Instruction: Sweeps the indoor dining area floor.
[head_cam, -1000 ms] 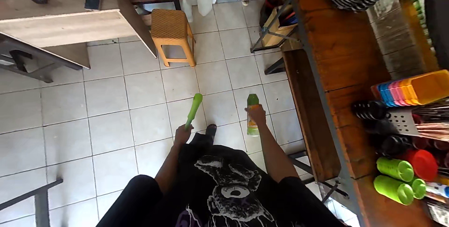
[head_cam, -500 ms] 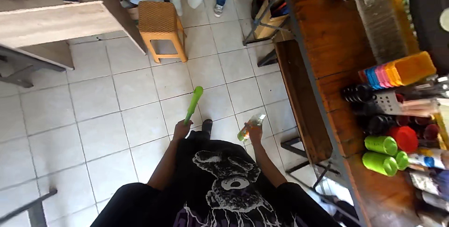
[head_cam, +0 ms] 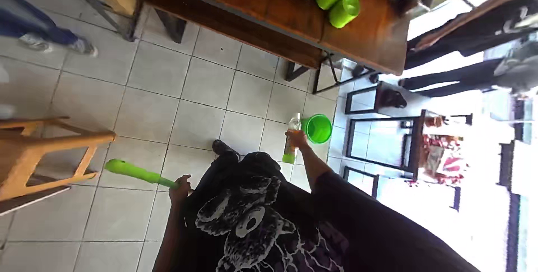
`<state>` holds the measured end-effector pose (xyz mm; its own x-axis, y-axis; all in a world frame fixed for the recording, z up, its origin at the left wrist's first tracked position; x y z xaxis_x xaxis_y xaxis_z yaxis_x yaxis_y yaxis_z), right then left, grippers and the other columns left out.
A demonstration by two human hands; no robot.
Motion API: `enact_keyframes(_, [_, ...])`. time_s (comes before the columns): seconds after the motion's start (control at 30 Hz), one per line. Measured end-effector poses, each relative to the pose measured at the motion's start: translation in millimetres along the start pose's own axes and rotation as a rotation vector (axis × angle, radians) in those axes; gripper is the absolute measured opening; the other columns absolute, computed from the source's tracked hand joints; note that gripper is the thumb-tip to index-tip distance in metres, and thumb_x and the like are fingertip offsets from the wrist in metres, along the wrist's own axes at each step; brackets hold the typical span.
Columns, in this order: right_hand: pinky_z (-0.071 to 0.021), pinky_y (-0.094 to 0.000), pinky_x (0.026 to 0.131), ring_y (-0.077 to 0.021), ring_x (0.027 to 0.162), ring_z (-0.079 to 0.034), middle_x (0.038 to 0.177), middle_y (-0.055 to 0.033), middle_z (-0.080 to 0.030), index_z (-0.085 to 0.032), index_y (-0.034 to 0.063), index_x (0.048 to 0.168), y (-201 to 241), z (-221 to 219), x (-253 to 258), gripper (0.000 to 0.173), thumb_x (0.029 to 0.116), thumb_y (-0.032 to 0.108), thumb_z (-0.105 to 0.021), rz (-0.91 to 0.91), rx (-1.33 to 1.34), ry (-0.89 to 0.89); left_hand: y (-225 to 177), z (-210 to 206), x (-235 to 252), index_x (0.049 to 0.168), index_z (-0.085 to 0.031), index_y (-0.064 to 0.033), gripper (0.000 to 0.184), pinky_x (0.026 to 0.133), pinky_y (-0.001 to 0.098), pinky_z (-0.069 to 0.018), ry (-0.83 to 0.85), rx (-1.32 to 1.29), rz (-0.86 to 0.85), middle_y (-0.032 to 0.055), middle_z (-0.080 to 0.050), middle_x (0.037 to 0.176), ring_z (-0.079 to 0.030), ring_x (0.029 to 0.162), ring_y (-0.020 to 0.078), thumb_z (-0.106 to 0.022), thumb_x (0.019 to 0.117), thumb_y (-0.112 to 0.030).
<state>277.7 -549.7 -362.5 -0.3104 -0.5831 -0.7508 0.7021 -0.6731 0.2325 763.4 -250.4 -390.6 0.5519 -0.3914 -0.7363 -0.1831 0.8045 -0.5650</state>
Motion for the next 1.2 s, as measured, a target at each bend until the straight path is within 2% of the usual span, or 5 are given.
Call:
enact_keyframes(0.37, [-0.0486,-0.0610,0.102,-0.0424,0.121,-0.061,0.128,-0.0287,-0.064,-0.062,-0.0059,0.129,-30,101,44,0.071,0.0886,0.051,-0.075,-0.028,0.110,-0.076,5,-40,-69,0.109,-0.069,-0.0012,0.030,0.057,0.0220,-0.0457,-0.096,-0.008,-0.116,-0.0057,-0.057,0.067,-0.049,0.054,0.0014,-0.050,0.1076,-0.024])
enact_keyframes(0.57, [-0.0462,-0.0602,0.108,-0.0423,0.129,-0.057,0.138,-0.0287,-0.059,-0.035,0.0026,0.156,-58,106,78,0.105,0.0787,0.055,-0.084,0.312,0.105,-0.146,55,-54,-158,0.111,-0.068,-0.0009,0.028,0.059,0.0222,-0.0488,-0.417,-0.165,-0.222,-0.0046,-0.058,0.070,-0.052,0.056,0.0013,-0.049,0.1071,-0.021])
enact_keyframes(0.73, [-0.0467,-0.0551,0.110,-0.0352,0.129,-0.059,0.139,-0.0242,-0.060,-0.039,0.0012,0.152,-66,102,75,0.101,0.0774,0.048,-0.088,0.581,0.026,-0.074,154,-37,-292,0.106,-0.062,0.0035,0.017,0.049,0.0231,-0.0487,-0.925,-0.478,-0.233,-0.0017,-0.059,0.073,-0.050,0.050,0.0036,-0.048,0.1067,-0.007])
enact_keyframes(0.83, [-0.0481,-0.0628,0.105,-0.0435,0.125,-0.060,0.136,-0.0289,-0.060,-0.034,0.0003,0.155,-95,103,72,0.104,0.0802,0.052,-0.085,0.616,-0.199,0.026,201,-32,-401,0.097,-0.058,-0.0013,0.021,0.044,0.0222,-0.0457,-1.189,-0.657,-0.169,-0.0044,-0.052,0.062,-0.046,0.043,0.0043,-0.040,0.1081,-0.004])
enact_keyframes(1.2, [-0.0472,-0.0611,0.107,-0.0460,0.125,-0.059,0.136,-0.0314,-0.059,-0.031,-0.0016,0.156,-135,41,10,0.102,0.0812,0.041,-0.086,0.865,-0.956,0.365,329,-88,-696,0.100,-0.054,-0.0058,0.033,0.041,0.0286,-0.0484,-2.024,-0.983,-0.066,-0.0026,-0.048,0.055,-0.049,0.041,0.0098,-0.032,0.1134,-0.027])
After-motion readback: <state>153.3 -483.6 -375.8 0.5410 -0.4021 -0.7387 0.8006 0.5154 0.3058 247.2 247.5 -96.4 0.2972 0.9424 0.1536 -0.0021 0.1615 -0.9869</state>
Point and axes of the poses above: each hand's wrist, its own x-axis towards the middle knuckle, its own z-axis out of the back of the hand, y = z × x, the point moved 5 cm from there along x, towards the middle knuckle
